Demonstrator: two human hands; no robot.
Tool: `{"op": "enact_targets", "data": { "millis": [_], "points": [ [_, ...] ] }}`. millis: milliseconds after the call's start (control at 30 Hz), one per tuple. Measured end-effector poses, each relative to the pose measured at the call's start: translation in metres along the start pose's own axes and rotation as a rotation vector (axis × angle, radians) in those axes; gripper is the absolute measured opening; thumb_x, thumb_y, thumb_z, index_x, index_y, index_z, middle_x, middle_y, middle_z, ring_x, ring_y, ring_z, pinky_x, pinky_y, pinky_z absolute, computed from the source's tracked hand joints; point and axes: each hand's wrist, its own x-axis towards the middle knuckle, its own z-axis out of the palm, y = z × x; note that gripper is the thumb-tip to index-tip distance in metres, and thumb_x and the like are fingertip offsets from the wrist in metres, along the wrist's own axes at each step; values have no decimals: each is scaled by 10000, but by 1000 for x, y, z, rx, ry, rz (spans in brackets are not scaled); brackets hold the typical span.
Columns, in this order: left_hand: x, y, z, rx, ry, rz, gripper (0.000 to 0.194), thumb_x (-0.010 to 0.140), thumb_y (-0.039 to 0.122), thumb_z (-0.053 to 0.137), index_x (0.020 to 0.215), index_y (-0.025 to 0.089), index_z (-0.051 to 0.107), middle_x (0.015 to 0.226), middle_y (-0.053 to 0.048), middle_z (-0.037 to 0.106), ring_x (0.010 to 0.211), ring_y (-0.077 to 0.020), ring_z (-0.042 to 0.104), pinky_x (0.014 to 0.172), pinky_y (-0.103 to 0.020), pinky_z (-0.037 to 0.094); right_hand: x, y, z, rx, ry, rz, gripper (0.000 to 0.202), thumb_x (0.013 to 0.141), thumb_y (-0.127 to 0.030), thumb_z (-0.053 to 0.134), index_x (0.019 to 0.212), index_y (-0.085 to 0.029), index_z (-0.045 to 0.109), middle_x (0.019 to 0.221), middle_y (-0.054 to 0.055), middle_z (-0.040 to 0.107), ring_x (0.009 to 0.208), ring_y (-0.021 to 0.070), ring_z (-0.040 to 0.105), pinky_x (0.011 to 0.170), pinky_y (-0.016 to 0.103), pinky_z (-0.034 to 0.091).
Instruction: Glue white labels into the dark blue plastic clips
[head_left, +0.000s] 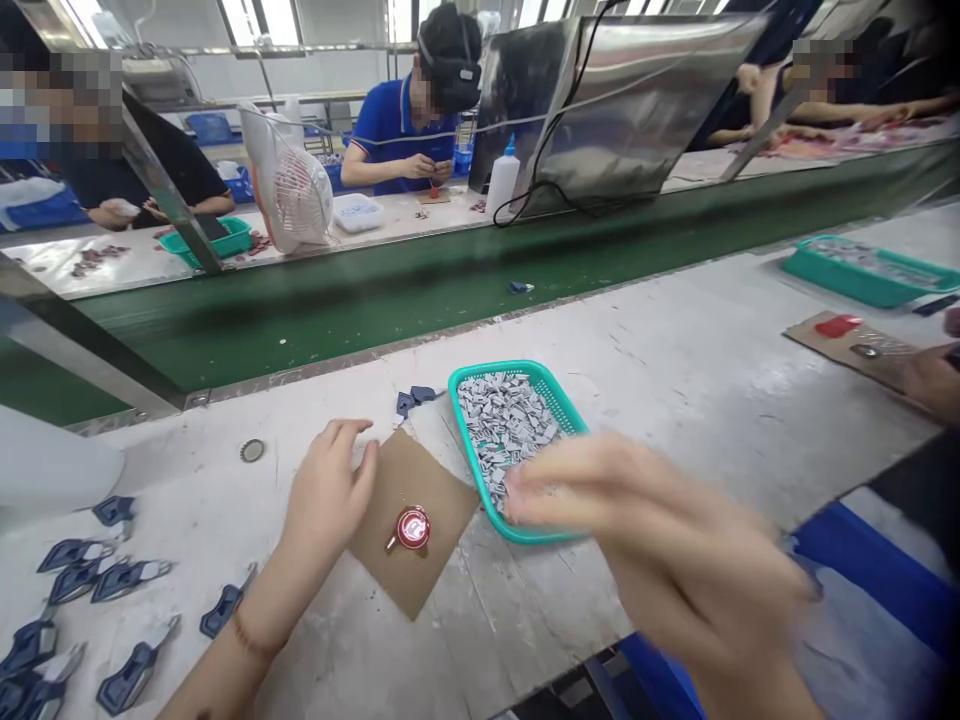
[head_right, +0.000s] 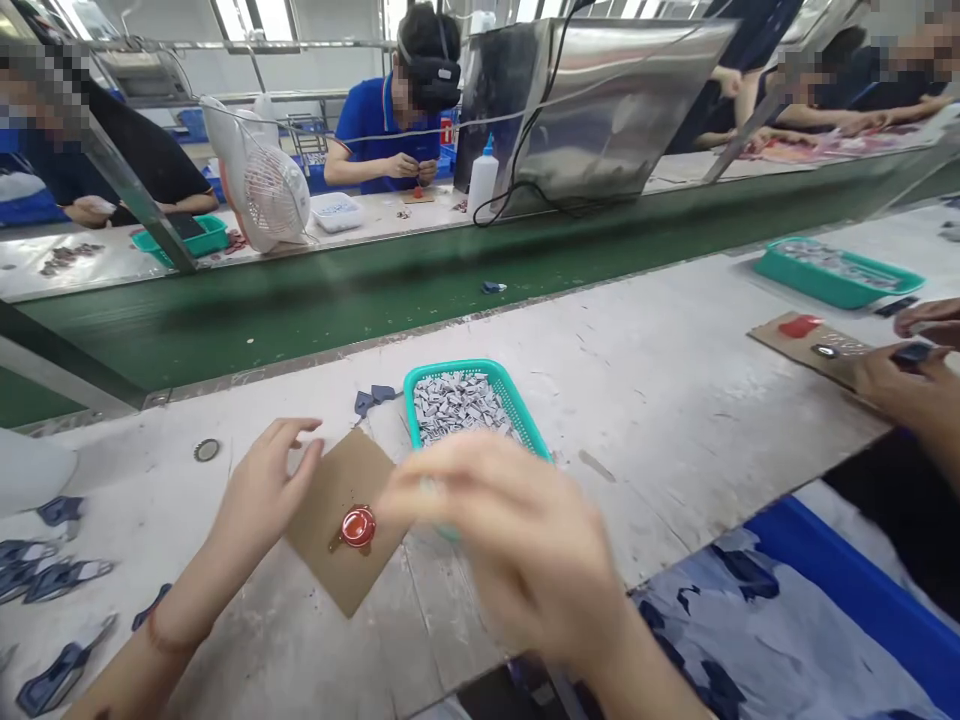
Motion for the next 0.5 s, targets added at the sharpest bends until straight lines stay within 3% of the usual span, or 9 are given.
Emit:
{"op": "enact_targets", "data": {
  "millis": [33,100,200,367,500],
  "points": [
    [16,6,7,9,-17,-4,324,972,319,414,1204,164,578,1224,-112,628,1079,-275,617,898,-401,494,12,16,9,-5,-34,23,346,980,-193,389,1005,-304,715,1018,12,733,990,181,683,832,304,550],
    [42,15,21,36,-44,-11,329,971,305,442,1198,115,586,1193,-157,631,1071,-299,622,896,-434,496,30,51,30,-135,-268,178,292,961,-181,424,1031,-238,702,1066,36,728,1007,191,678,804,291,553],
    [65,20,42,66,-55,-38,249,948,287,537,1106,113,622,1152,-137,637,1059,-277,619,905,-466,500,42,90,56,-226,-347,216,216,894,-137,510,971,-175,708,1010,82,733,951,244,690,762,322,541],
    [73,19,53,0,-19,-82,224,923,293,610,1091,147,629,1168,-85,636,1070,-248,612,921,-476,507,41,106,76,-292,-330,163,121,834,-151,564,842,-181,682,894,82,723,844,256,683,645,308,491],
    [61,11,34,-186,28,-106,230,918,237,604,1131,150,611,1140,-88,650,1059,-248,616,930,-472,493,42,114,80,-272,-273,128,97,808,-219,593,763,-201,676,825,83,731,761,268,687,566,313,463]
  ]
}}
